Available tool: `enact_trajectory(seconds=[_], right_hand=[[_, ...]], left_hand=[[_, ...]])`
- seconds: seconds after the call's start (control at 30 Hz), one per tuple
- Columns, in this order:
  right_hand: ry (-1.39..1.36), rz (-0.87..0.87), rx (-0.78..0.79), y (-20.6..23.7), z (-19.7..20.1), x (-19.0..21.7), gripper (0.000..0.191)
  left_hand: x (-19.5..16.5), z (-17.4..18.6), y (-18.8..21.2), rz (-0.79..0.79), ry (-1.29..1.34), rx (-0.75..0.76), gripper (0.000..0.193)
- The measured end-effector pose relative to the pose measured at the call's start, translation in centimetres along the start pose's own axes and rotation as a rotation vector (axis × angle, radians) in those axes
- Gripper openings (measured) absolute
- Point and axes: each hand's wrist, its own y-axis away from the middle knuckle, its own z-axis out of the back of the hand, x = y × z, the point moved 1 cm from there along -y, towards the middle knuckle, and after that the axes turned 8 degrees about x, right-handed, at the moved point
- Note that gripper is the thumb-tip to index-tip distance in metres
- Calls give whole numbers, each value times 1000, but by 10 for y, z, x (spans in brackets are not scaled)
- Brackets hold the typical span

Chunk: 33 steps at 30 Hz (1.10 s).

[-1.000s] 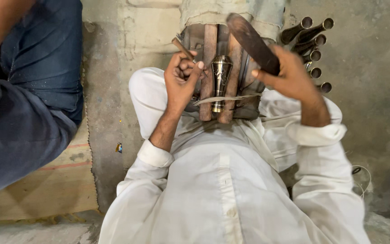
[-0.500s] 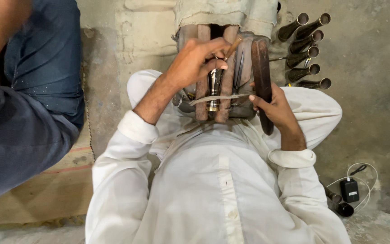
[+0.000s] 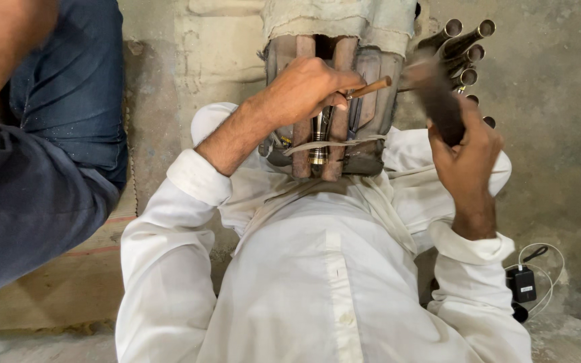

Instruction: The person sits cross-legged on the floor with a brass vessel clamped in a wooden fixture on their lap. They hold a small chisel against the brass surface and strike it with a wooden mallet, rotating the vessel between strikes to engrave decorative patterns, with finished brass vessels stacked nearby.

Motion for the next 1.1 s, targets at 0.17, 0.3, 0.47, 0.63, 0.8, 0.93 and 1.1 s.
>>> enact_trajectory(seconds=[0.17,0.3,0.47,0.63,0.8,0.93,1.1], right_hand=[[201,-21,41,3,14,9,42],[205,6,29,14,8,-2,39],[-540,-170,3,24,-22,-25,36],[-820,-455,145,35,-79,-19,38],[-805,-390,236,36,-100,3,32],[-830,-426,260,30,-91,9,32],[-791,-394,222,31,-90,10,30]], left_hand=[[-1,0,-4,-25,-29,49,29],[0,1,4,-100,2,1,30],[14,-7,24,11,298,-326,27],[29,-36,36,283,443,-529,19],[13,-57,41,246,211,-546,31],[0,-63,37,288,242,-627,35],[3,-81,33,275,311,-662,30]])
